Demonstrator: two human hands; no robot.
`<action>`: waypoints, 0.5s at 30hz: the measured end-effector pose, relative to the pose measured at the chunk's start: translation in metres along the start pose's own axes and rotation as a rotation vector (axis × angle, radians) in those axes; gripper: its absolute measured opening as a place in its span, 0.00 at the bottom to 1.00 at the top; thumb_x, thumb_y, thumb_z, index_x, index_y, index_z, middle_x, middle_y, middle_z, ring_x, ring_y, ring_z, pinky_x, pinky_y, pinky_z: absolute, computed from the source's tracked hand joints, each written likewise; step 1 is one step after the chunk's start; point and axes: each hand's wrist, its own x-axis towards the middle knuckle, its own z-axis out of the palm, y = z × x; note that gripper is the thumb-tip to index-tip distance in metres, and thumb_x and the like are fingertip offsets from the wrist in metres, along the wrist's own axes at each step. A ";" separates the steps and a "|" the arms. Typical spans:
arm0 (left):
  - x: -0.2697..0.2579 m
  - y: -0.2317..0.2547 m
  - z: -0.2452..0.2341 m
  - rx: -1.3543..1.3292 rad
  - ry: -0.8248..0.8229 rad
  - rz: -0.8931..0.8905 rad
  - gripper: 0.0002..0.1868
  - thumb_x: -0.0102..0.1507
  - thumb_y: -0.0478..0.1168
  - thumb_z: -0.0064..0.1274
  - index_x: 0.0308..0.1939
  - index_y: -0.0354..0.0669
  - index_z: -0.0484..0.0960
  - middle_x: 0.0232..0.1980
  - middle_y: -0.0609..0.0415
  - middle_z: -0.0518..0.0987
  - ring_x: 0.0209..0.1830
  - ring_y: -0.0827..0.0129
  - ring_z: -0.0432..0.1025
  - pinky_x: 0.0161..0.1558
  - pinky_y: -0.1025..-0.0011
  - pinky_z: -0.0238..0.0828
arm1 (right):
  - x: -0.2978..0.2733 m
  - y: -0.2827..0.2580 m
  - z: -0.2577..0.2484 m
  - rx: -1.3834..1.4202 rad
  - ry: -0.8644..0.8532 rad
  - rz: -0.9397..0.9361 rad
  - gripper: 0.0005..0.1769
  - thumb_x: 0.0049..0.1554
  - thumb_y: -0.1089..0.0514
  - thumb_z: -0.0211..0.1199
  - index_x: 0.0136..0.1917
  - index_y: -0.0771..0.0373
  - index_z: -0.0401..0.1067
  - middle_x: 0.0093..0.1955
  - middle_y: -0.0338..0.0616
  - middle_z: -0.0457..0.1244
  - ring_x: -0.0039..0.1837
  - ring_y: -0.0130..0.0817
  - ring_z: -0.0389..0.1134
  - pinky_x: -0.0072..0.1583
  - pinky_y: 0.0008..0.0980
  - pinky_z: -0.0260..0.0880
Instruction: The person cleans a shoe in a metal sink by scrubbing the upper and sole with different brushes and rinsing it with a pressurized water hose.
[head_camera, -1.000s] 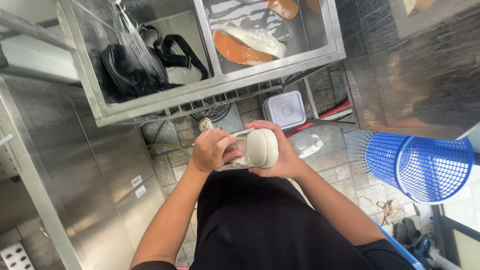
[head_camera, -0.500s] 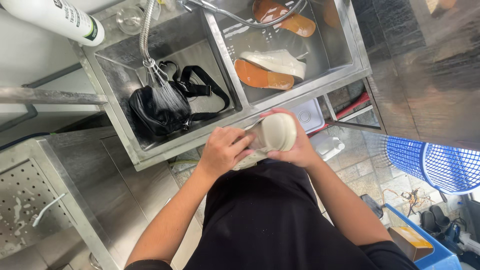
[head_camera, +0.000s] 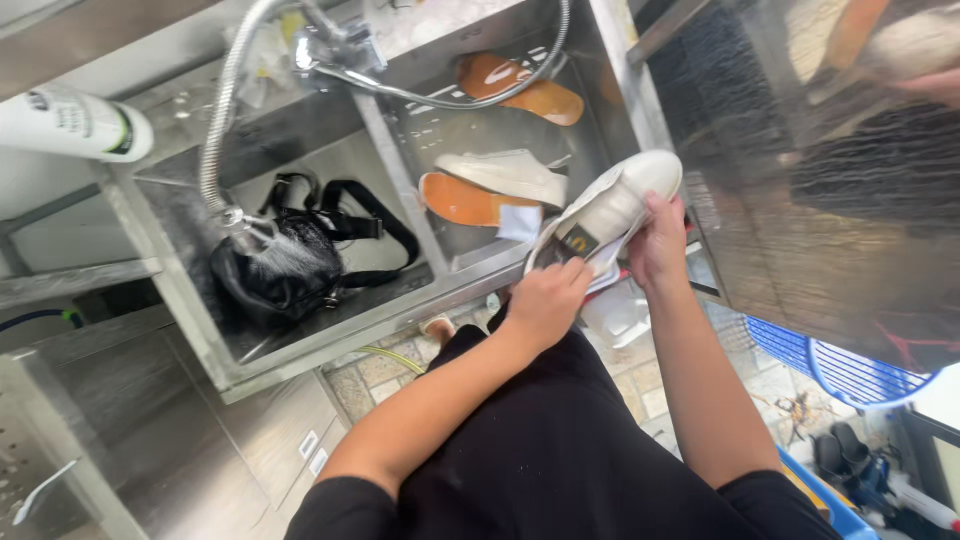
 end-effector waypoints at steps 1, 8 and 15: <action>0.020 0.008 0.020 0.063 -0.022 -0.007 0.13 0.60 0.36 0.50 0.47 0.38 0.78 0.39 0.54 0.74 0.33 0.64 0.73 0.33 0.63 0.68 | 0.009 -0.010 -0.008 -0.211 0.121 0.079 0.50 0.56 0.57 0.66 0.83 0.61 0.41 0.76 0.57 0.56 0.71 0.50 0.64 0.67 0.52 0.61; 0.104 0.027 0.104 -0.112 -0.043 0.087 0.19 0.62 0.33 0.47 0.57 0.33 0.75 0.51 0.49 0.75 0.50 0.59 0.72 0.48 0.64 0.71 | 0.104 -0.035 -0.104 -1.062 0.003 -0.282 0.47 0.45 0.75 0.60 0.78 0.67 0.58 0.69 0.56 0.62 0.67 0.44 0.66 0.67 0.35 0.66; 0.057 -0.012 0.040 -0.372 0.078 -0.015 0.18 0.56 0.33 0.58 0.50 0.40 0.80 0.55 0.48 0.78 0.58 0.52 0.73 0.59 0.59 0.68 | 0.137 -0.073 -0.086 -1.354 -0.045 -0.423 0.31 0.53 0.73 0.56 0.70 0.67 0.72 0.63 0.55 0.69 0.65 0.41 0.71 0.65 0.34 0.68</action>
